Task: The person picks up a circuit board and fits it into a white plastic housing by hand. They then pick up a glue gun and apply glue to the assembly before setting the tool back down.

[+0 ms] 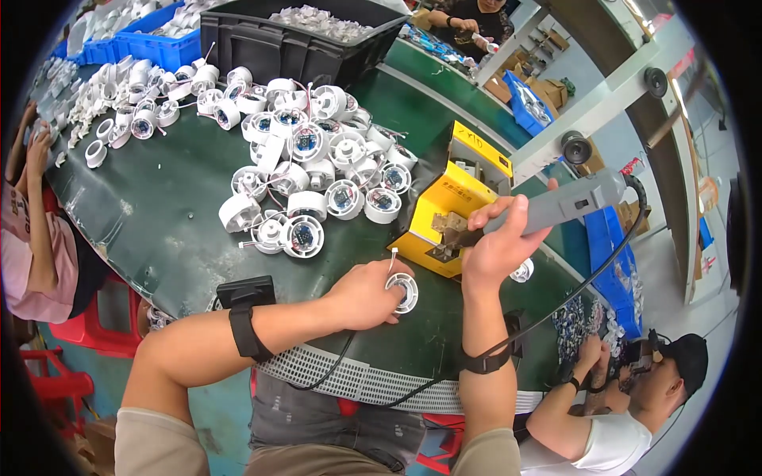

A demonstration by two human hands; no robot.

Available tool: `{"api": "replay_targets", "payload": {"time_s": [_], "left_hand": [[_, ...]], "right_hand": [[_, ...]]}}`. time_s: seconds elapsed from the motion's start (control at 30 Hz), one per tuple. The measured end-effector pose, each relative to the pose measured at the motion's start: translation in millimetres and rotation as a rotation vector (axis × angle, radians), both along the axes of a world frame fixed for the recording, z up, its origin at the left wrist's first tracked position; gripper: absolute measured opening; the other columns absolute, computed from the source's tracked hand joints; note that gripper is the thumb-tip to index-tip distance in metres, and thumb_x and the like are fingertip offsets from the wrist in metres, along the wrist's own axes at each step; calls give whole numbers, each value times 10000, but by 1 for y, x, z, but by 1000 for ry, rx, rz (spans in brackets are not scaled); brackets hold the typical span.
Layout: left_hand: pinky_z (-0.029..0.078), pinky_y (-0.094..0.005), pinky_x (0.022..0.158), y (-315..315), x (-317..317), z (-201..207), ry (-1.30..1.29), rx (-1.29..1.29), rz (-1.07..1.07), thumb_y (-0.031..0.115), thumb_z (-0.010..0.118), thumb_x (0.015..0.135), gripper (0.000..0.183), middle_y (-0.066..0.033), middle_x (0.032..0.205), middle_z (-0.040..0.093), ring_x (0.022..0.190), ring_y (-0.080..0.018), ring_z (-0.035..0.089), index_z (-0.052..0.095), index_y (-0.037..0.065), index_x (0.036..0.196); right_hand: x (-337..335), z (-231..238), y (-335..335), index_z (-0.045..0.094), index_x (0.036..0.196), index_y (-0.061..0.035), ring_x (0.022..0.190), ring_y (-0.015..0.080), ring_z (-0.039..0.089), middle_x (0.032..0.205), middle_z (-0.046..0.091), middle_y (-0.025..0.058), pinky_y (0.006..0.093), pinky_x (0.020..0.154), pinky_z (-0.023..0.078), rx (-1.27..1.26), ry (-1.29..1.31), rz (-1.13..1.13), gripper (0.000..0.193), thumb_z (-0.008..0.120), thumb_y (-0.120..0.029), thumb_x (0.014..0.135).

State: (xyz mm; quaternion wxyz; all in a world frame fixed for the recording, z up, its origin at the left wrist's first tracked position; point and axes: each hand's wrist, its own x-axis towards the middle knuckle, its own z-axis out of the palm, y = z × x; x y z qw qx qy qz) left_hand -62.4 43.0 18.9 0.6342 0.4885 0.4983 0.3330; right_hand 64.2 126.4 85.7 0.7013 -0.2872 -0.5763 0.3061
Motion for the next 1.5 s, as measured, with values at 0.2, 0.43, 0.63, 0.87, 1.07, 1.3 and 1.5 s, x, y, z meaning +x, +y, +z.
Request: {"api": "replay_targets", "payload": {"time_s": [0.2, 0.43, 0.63, 0.87, 1.07, 1.3, 1.5], "left_hand": [[600, -291, 700, 1, 3, -3, -27, 1, 19, 49, 507, 903, 329, -159, 1037, 644, 828, -202, 691, 527, -40, 1219], [605, -297, 704, 1, 4, -6, -47, -16, 34, 47, 509, 905, 340, -150, 1037, 645, 841, -195, 683, 529, -51, 1230], [610, -306, 713, 3, 4, -10, -100, -34, 68, 53, 499, 924, 349, -140, 1041, 637, 856, -191, 671, 518, -57, 1255], [571, -305, 654, 5, 7, -16, -101, 32, 117, 103, 491, 913, 337, -176, 980, 679, 710, -225, 716, 555, -31, 1216], [617, -321, 715, 5, 6, -7, -122, -40, 80, 62, 500, 932, 328, -143, 1082, 606, 894, -191, 643, 532, -61, 1235], [616, -310, 713, 4, 4, -7, -92, -44, 75, 73, 500, 936, 347, -153, 1103, 601, 912, -203, 643, 516, -73, 1249], [582, -296, 666, 5, 8, -12, -36, 27, 120, 100, 507, 910, 331, -187, 1016, 670, 730, -220, 714, 565, -36, 1206]], "right_hand": [[2, -2, 1, 235, 1411, -70, 499, 138, 452, 691, 453, 56, 285, 458, 404, 2, -20, -29, 481, 423, -153, 977], [2, -7, 2, 282, 1338, -63, 499, 145, 458, 698, 451, 65, 286, 459, 407, -8, -8, -9, 400, 424, -148, 974], [6, -10, -10, 272, 1343, -71, 495, 150, 459, 705, 452, 69, 293, 455, 415, -21, -30, 42, 406, 415, -172, 977], [3, -20, -55, 236, 1387, -100, 486, 142, 442, 700, 438, 66, 279, 445, 397, -126, 158, 241, 459, 397, -248, 983], [-1, -31, -61, 214, 1371, -87, 498, 140, 458, 700, 450, 71, 279, 455, 430, -128, 90, 270, 490, 430, -271, 970], [-5, -39, -62, 226, 1344, -81, 497, 142, 460, 707, 457, 75, 283, 471, 453, -142, 79, 300, 500, 474, -271, 954], [1, -47, -59, 256, 1285, -80, 500, 146, 463, 712, 455, 76, 297, 480, 459, -126, 84, 398, 479, 510, -276, 929]]}}
